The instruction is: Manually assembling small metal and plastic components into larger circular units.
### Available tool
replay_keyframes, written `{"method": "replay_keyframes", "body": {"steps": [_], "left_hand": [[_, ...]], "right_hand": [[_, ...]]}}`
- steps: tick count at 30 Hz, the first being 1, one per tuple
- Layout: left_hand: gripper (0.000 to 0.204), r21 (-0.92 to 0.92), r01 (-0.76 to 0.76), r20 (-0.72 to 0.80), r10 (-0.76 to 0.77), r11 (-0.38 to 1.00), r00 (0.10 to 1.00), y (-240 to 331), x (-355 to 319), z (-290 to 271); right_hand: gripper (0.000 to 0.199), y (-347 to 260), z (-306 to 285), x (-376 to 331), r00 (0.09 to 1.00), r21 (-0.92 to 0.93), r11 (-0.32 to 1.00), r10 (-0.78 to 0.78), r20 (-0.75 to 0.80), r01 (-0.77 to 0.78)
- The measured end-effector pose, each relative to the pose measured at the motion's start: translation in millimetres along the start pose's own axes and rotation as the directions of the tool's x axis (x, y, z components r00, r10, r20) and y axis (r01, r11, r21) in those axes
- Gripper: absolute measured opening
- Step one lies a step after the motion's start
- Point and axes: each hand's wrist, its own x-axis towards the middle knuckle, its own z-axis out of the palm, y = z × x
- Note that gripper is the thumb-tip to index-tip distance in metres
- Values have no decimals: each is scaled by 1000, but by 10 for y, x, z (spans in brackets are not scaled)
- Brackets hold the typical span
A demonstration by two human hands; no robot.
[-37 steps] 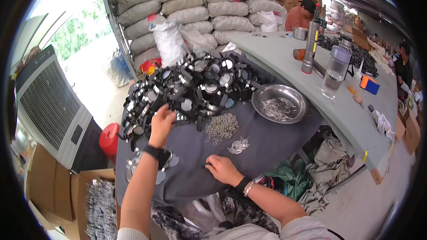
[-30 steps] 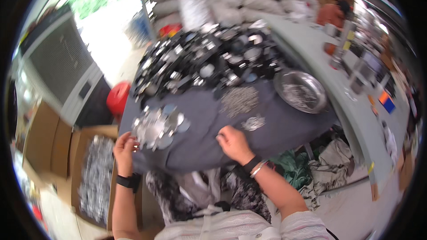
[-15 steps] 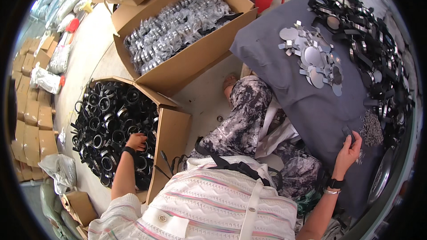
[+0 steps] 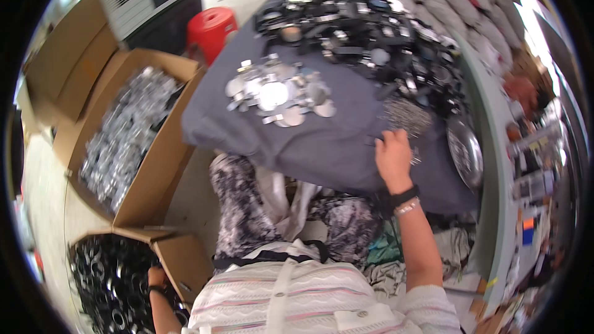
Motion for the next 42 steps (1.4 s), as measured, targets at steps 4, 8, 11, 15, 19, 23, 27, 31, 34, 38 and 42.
{"method": "replay_keyframes", "body": {"steps": [4, 8, 11, 15, 19, 23, 27, 31, 34, 38, 42], "left_hand": [[7, -897, 357, -11, -821, 260, 571, -114, -522, -1505], [10, -986, -129, -160, -817, 106, 553, 292, -360, -3222], [8, -867, -489, -289, -698, -99, 655, 786, 20, -3885], [8, -852, -510, -368, -558, -119, 744, 1539, 811, -4301], [13, -807, -558, -505, -264, -194, 822, 2540, 1402, -4924], [19, -695, -712, -715, -206, 102, 669, 3246, 1822, -5256], [24, -395, -676, -901, -118, 622, 418, 3717, 2101, -5415], [22, -220, -629, -948, -12, 745, 318, 3865, 2309, -5400], [18, -194, -600, -941, 26, 776, 337, 3915, 2417, -5365], [18, 20, -485, -829, 286, 874, 481, 4219, 2487, -5050], [31, 82, -602, -759, 441, 794, 479, 4255, 2241, -5052]], "right_hand": [[22, -124, -126, 136, 1000, 82, 997, 1, 20, -3], [21, -467, -184, 163, 994, 511, 859, -19, 105, -37], [18, -761, -88, 356, 985, 583, 808, -153, 75, 81], [21, -1055, 191, 657, 956, 438, 875, -275, 98, 206], [14, -962, 582, 815, 927, 341, 914, -304, 217, 220], [8, -1089, 624, 856, 924, 241, 903, -379, 53, 356], [7, -1061, 620, 896, 910, 218, 892, -413, 33, 396], [7, -1042, 715, 949, 882, 184, 870, -470, 36, 457], [8, -951, 623, 939, 908, 289, 861, -400, -122, 419], [8, -674, 417, 903, 983, 415, 904, -31, -179, 104], [12, -428, 219, 618, 981, 600, 800, 132, -145, -19]]}}
